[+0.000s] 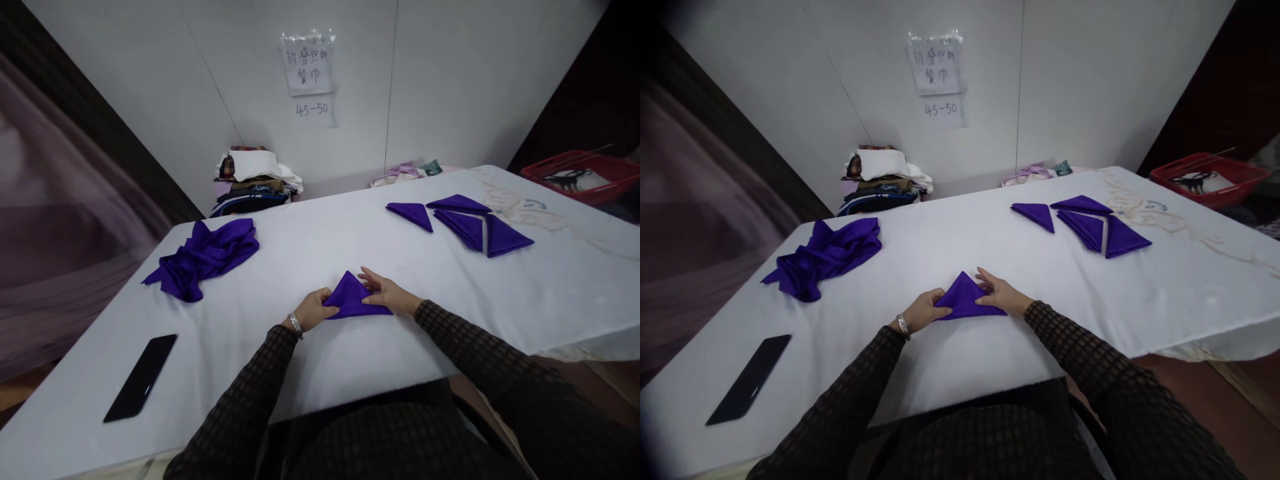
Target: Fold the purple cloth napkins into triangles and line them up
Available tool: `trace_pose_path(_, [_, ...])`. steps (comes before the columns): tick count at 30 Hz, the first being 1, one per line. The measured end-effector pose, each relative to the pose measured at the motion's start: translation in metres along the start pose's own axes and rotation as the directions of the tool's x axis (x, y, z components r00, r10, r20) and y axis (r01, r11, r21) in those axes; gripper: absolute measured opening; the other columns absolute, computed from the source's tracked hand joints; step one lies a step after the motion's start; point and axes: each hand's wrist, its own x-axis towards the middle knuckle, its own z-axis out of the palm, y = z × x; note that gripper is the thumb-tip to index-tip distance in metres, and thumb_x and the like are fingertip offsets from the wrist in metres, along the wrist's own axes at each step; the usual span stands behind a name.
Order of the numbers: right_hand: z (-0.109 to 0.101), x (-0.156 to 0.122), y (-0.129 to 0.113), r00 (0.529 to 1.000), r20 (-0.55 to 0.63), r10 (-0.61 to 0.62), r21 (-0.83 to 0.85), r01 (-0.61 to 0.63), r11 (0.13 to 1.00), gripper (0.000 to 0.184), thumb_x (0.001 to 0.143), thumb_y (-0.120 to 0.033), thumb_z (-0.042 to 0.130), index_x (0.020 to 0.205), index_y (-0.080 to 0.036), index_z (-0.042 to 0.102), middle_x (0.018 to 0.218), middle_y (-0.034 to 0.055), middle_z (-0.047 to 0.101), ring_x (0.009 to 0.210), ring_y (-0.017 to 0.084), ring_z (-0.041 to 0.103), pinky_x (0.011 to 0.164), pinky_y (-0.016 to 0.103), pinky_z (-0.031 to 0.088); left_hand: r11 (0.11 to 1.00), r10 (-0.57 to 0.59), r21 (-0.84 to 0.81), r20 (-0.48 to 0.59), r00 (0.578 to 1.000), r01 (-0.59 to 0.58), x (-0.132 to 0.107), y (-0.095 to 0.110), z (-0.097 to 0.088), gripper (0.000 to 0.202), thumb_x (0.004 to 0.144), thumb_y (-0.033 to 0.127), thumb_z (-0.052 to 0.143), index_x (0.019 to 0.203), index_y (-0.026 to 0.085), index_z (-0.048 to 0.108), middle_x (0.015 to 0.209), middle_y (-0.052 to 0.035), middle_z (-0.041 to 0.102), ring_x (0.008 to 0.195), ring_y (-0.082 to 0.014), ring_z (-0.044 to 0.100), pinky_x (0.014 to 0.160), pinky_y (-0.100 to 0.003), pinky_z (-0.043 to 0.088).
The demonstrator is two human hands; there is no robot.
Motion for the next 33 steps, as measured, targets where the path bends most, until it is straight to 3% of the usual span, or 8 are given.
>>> trace_pose_path(5, [0.0, 0.011, -0.007, 0.985, 0.125, 0.123, 0.161, -0.142, 0.977, 0.107, 0.064, -0.025, 0.079, 0.149, -0.023, 0.016, 0.106, 0.0051, 0.067, 0.088, 0.019, 0.063, 0.083, 0.037, 0.049, 0.999, 0.022, 0.044, -0.021, 1.0, -0.021, -0.001, 0.002, -0.005, 0.024, 0.061, 0.034, 0.064, 0.069, 0.02, 0.047, 0.061, 0.0074, 0.047, 0.059, -0.0106, 0.043, 0.057, -0.024, 0.035])
trace_pose_path(7, [0.001, 0.008, -0.009, 0.979, 0.143, 0.147, 0.19, -0.173, 0.966, 0.101, 0.062, -0.023, 0.079, 0.147, -0.023, 0.025, 0.095, 0.0019, 0.069, 0.08, 0.018, 0.064, 0.079, 0.036, 0.05, 0.999, 0.023, 0.05, -0.042, 0.999, -0.021, 0.0, 0.002, -0.007, 0.024, 0.06, 0.034, 0.064, 0.068, 0.02, 0.046, 0.06, 0.0077, 0.047, 0.059, -0.0103, 0.043, 0.057, -0.024, 0.035])
trace_pose_path(11, [0.004, -0.005, -0.012, 0.97, 0.21, 0.126, 0.319, -0.189, 0.929, 0.077, 0.064, -0.024, 0.078, 0.135, -0.024, 0.048, 0.094, 0.0007, 0.07, 0.085, 0.02, 0.065, 0.084, 0.039, 0.049, 1.0, 0.005, 0.003, -0.049, 0.999, -0.005, 0.01, 0.004, -0.009, 0.025, 0.059, 0.033, 0.066, 0.067, 0.019, 0.048, 0.06, 0.0075, 0.05, 0.058, -0.01, 0.046, 0.057, -0.024, 0.036])
trace_pose_path(16, [0.003, -0.024, -0.015, 0.99, 0.115, 0.078, 0.453, -0.122, 0.883, 0.064, 0.063, -0.024, 0.079, 0.123, -0.023, 0.059, 0.098, 0.0007, 0.07, 0.093, 0.021, 0.064, 0.092, 0.04, 0.045, 0.979, -0.125, -0.154, 0.07, 0.99, 0.134, 0.031, 0.018, 0.001, 0.033, 0.056, 0.037, 0.071, 0.073, 0.019, 0.048, 0.058, 0.0075, 0.054, 0.052, -0.0099, 0.05, 0.053, -0.024, 0.039])
trace_pose_path(21, [-0.01, -0.047, -0.02, 0.991, 0.032, 0.13, 0.581, -0.124, 0.805, 0.053, 0.059, -0.021, 0.08, 0.109, -0.018, 0.066, 0.092, 0.0012, 0.071, 0.087, 0.019, 0.065, 0.091, 0.036, 0.044, 0.96, -0.185, -0.171, 0.214, 0.959, 0.223, 0.049, 0.045, 0.017, 0.039, 0.055, 0.04, 0.075, 0.075, 0.019, 0.05, 0.057, 0.0059, 0.058, 0.051, -0.0108, 0.053, 0.052, -0.025, 0.042])
trace_pose_path(27, [-0.06, -0.085, -0.034, 0.979, -0.067, 0.192, 0.629, -0.108, 0.77, 0.051, 0.06, -0.019, 0.078, 0.11, -0.016, 0.067, 0.09, 0.0028, 0.072, 0.078, 0.016, 0.066, 0.083, 0.032, 0.047, 0.954, -0.115, -0.229, 0.312, 0.943, 0.192, 0.082, 0.074, 0.049, 0.046, 0.053, 0.04, 0.08, 0.086, 0.018, 0.058, 0.074, 0.0014, 0.068, 0.064, -0.0119, 0.06, 0.065, -0.025, 0.045])
trace_pose_path(31, [-0.115, -0.113, -0.049, 0.964, -0.193, 0.184, 0.588, -0.036, 0.808, 0.051, 0.063, -0.017, 0.075, 0.113, -0.016, 0.066, 0.093, 0.0038, 0.072, 0.081, 0.017, 0.067, 0.084, 0.031, 0.049, 0.956, -0.076, -0.259, 0.235, 0.969, 0.138, 0.116, 0.091, 0.083, 0.052, 0.055, 0.043, 0.079, 0.096, 0.018, 0.06, 0.075, 0.0003, 0.067, 0.065, -0.013, 0.061, 0.062, -0.025, 0.045])
trace_pose_path(33, [-0.148, -0.128, -0.056, 0.935, -0.294, 0.2, 0.544, -0.008, 0.839, 0.05, 0.064, -0.016, 0.075, 0.113, -0.016, 0.066, 0.092, 0.0038, 0.072, 0.079, 0.017, 0.068, 0.081, 0.03, 0.051, 0.956, -0.063, -0.271, 0.176, 0.982, 0.11, 0.133, 0.096, 0.104, 0.048, 0.06, 0.043, 0.076, 0.097, 0.018, 0.059, 0.078, -0.0012, 0.067, 0.067, -0.0139, 0.063, 0.063, -0.026, 0.046])
